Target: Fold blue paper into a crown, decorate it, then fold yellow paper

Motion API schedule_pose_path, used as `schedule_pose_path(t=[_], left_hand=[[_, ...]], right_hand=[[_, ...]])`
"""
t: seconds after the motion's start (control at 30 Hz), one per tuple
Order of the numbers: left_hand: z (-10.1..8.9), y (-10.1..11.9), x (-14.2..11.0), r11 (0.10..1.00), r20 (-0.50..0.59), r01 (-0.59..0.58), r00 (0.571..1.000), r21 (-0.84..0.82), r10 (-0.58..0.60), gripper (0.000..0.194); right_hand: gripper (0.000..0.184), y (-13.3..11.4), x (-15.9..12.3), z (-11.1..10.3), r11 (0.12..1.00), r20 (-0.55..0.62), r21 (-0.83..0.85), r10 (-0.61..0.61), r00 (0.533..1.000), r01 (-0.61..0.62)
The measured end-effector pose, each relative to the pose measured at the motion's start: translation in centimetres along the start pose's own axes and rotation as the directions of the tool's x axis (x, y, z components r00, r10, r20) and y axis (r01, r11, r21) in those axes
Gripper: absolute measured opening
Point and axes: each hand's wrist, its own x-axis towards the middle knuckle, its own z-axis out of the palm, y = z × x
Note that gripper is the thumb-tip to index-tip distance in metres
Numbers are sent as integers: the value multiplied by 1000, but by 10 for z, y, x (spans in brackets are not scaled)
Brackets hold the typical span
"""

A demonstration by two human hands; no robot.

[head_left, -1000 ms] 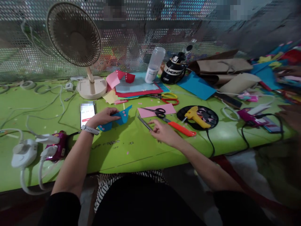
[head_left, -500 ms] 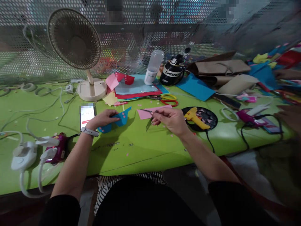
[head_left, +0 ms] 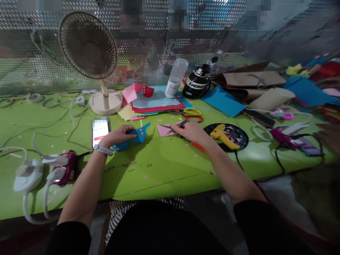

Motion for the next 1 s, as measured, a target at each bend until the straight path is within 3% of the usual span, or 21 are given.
schedule_pose_path(t=[0.13,0.23,0.3,0.4,0.6,1.0], left_hand=[[1,0,0,1000,-8,0,1000,-8,0,27],[2,-2,0,1000,-6,-6,1000,-11,6,27],[2,-2,1,1000,1,2,1000,-4,-2,28],[1,-2,1,1000,15,28,999,0,-28,31],[0,-2,1,999,28,46,999,1,-46,31],[-1,-1,1,998,37,59,998,-6,-59,36]], right_hand=[[35,14,10,-1,964,56,254,61,997,-73],[39,24,25,9,858,-51,504,142,989,-98],[42,29,36,18,805,-137,586,211,968,-93],[45,34,43,32,824,-211,561,235,949,-79],[47,42,40,46,876,-239,479,200,950,-64],[32,34,37,45,944,-277,330,122,953,-25]])
